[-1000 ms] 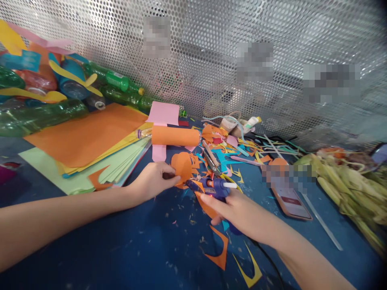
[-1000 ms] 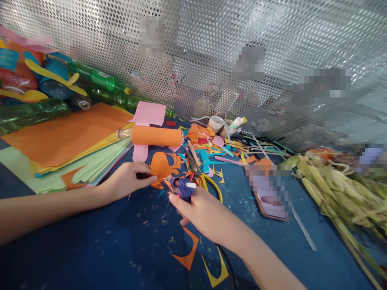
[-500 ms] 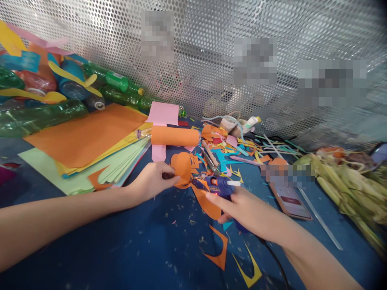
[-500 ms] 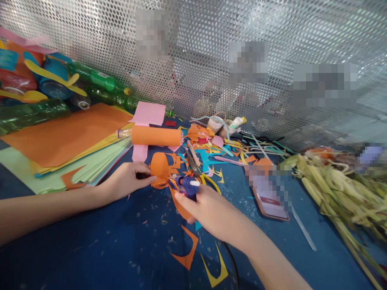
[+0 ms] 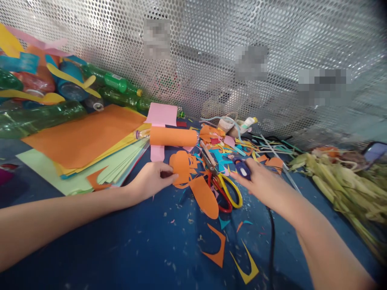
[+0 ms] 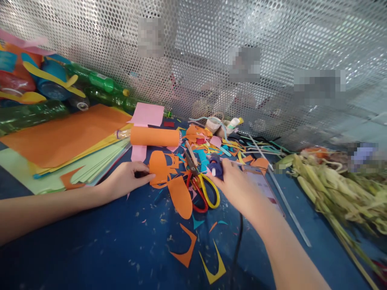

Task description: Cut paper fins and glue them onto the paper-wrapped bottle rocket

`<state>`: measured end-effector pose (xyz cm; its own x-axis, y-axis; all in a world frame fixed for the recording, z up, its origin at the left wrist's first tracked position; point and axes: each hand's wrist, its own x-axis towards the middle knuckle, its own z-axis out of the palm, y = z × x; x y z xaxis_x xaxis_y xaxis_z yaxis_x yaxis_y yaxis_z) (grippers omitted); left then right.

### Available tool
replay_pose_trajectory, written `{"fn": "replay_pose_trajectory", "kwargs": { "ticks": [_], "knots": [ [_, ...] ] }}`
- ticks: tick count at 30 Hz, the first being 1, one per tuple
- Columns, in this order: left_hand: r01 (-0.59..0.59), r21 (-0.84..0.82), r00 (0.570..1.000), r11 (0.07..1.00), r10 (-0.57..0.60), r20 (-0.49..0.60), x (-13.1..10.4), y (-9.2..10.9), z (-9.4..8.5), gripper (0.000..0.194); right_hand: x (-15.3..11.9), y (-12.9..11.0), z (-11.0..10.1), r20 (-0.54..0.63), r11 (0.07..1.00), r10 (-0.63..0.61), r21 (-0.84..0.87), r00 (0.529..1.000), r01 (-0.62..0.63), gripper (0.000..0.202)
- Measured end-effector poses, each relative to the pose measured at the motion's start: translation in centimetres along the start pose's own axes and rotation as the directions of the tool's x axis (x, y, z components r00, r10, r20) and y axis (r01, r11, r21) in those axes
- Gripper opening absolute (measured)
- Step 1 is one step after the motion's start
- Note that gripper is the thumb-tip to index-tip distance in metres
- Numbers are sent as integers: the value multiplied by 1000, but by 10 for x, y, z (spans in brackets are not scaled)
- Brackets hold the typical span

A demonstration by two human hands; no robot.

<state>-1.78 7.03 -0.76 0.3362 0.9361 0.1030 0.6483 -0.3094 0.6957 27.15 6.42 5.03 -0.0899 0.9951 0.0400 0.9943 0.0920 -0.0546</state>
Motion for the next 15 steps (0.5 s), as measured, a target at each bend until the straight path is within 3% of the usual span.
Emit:
{"fn": "replay_pose_trajectory", "kwargs": {
  "ticks": [3, 6, 10, 12, 15],
  "knots": [
    [6, -12, 1000, 1000, -5, 7, 0, 0, 0, 25, 9, -2, 9, 6, 990, 37, -134, 999, -36, 38],
    [-4, -10, 1000, 1000, 4, -9, 0, -2, 0, 26, 13, -7, 20, 45, 986, 1, -169, 999, 6, 36],
    [-11, -42, 999, 999, 10, -32, 1, -6, 2, 25, 19, 1, 33, -3, 973, 29, -228, 1000, -29, 38],
    [-14, -36, 999, 999, 12, -43, 1, -8, 3, 26, 21, 12, 34, 10, 980, -5, -200, 1000, 7, 39],
    [-22, -36, 999, 999, 21, -38, 1, -10, 4, 25, 17, 22, 25, 120, 987, -110, -107, 987, 123, 35]
  ]
}}
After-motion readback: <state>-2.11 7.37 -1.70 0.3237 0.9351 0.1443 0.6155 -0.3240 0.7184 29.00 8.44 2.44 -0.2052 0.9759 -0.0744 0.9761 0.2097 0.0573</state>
